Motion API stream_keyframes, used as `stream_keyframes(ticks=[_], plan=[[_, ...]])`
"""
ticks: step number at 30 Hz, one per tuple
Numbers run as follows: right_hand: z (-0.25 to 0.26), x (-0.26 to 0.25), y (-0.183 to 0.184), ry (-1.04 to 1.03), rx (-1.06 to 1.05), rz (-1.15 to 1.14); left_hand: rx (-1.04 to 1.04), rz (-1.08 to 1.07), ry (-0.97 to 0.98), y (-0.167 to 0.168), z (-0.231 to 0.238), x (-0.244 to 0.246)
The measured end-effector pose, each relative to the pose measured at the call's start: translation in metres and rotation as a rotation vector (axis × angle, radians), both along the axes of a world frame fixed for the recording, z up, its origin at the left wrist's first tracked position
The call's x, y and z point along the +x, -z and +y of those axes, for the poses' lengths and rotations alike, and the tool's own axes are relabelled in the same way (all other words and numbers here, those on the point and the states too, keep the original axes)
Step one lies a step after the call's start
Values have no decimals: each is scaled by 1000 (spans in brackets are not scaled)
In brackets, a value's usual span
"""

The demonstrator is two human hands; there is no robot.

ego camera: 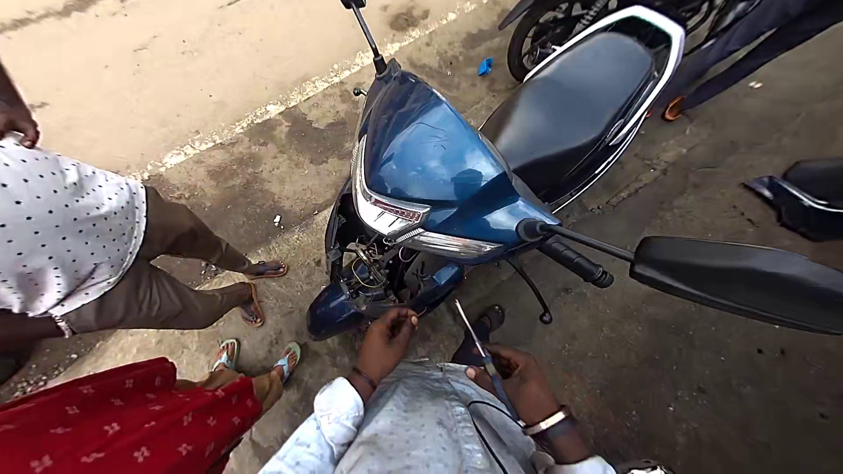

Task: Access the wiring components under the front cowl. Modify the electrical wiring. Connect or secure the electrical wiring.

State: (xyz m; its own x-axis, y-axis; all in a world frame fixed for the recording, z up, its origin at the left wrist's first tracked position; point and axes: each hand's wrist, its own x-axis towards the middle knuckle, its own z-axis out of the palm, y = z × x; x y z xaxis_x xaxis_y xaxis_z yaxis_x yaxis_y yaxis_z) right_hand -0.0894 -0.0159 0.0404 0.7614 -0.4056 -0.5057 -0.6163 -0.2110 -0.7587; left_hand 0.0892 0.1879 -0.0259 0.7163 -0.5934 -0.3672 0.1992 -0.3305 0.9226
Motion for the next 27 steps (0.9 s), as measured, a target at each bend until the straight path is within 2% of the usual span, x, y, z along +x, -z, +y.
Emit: stream_keyframes(ticks=[5,12,19,22,25,27], plan=[[40,44,24,-80,-17,85,-47,-21,-70,-6,-7,2],[51,52,22,-86,-67,119,20,-67,-60,-19,-6,1],[62,54,23,-150,-355,169,169,-139,-5,-18,-5,2],[62,57,22,-209,-472,213,154,-144,27,-14,-7,5],[57,58,18,-240,-505,248,161,-152,74,-16,-10,7],[53,55,22,-208,-517,189,149,-146,62,-17,-12,7]])
